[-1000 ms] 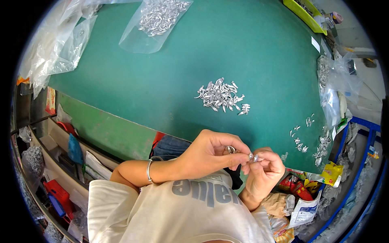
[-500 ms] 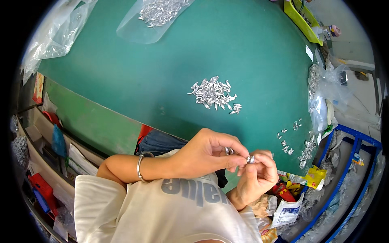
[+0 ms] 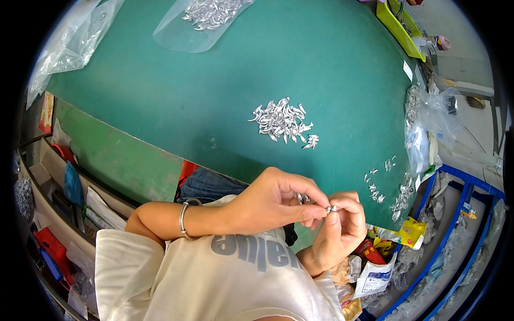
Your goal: The person sits at a green workbench and repeatedly picks up small, silver, curved metal pieces from a pile. They manipulate each piece with both hands, seemingly inspecting or adjusting it, before placing it back onto the table. The process is repetitive and involves handling the small components one by one.
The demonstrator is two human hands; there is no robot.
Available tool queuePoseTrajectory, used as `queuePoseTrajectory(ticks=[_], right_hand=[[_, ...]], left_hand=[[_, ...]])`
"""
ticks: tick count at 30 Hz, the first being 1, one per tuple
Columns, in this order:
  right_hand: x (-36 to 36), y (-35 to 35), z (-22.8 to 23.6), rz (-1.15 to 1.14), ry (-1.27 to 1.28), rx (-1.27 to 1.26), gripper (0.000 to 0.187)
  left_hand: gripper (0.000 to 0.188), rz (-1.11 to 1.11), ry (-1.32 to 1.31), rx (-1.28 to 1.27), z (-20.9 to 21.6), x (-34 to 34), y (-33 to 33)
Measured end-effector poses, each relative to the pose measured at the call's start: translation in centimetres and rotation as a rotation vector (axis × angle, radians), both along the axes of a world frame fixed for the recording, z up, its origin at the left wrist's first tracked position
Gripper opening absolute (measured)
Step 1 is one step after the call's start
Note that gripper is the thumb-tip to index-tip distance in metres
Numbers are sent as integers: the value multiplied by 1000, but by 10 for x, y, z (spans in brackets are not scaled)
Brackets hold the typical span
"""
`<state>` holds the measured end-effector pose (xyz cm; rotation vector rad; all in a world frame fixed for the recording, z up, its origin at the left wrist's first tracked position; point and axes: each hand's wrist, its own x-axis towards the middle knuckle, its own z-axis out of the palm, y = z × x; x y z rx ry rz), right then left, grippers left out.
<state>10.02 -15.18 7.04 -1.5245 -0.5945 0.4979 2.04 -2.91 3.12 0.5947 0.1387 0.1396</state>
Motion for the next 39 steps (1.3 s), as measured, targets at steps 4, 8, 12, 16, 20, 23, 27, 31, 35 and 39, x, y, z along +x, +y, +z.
queuePoseTrajectory(ticks=[4,8,12,16,20,23,27,31,35,39], right_hand=[[3,0,3,25,101,-14,10],[5,2,3,11,113,-29,9],[4,5,-1,-12,61,2,9],[4,3,-3,-11,130,100,13],[2,-2,-2,-43,132,46,14],[-1,-3,-2,-52,113,-15,12],[0,-2,-5,-29,64,-31,14],[1,-2,-4,-20,62,-45,12],[1,-2,-5,-7,6,-42,11],[1,-4,-7,-9,-15,5,9]], left_hand=[[13,-2,21,72,3,0,2],[12,-6,30,93,0,0,2],[11,-70,40,58,-2,2,9],[12,-95,36,-48,-1,4,10],[14,-104,14,-135,-3,4,9],[14,-115,-1,-184,-4,4,8],[13,-112,-40,-271,-5,5,5],[12,-126,-17,-242,-4,5,7],[12,-103,-5,-160,-1,4,9],[12,-73,37,-62,6,1,11]])
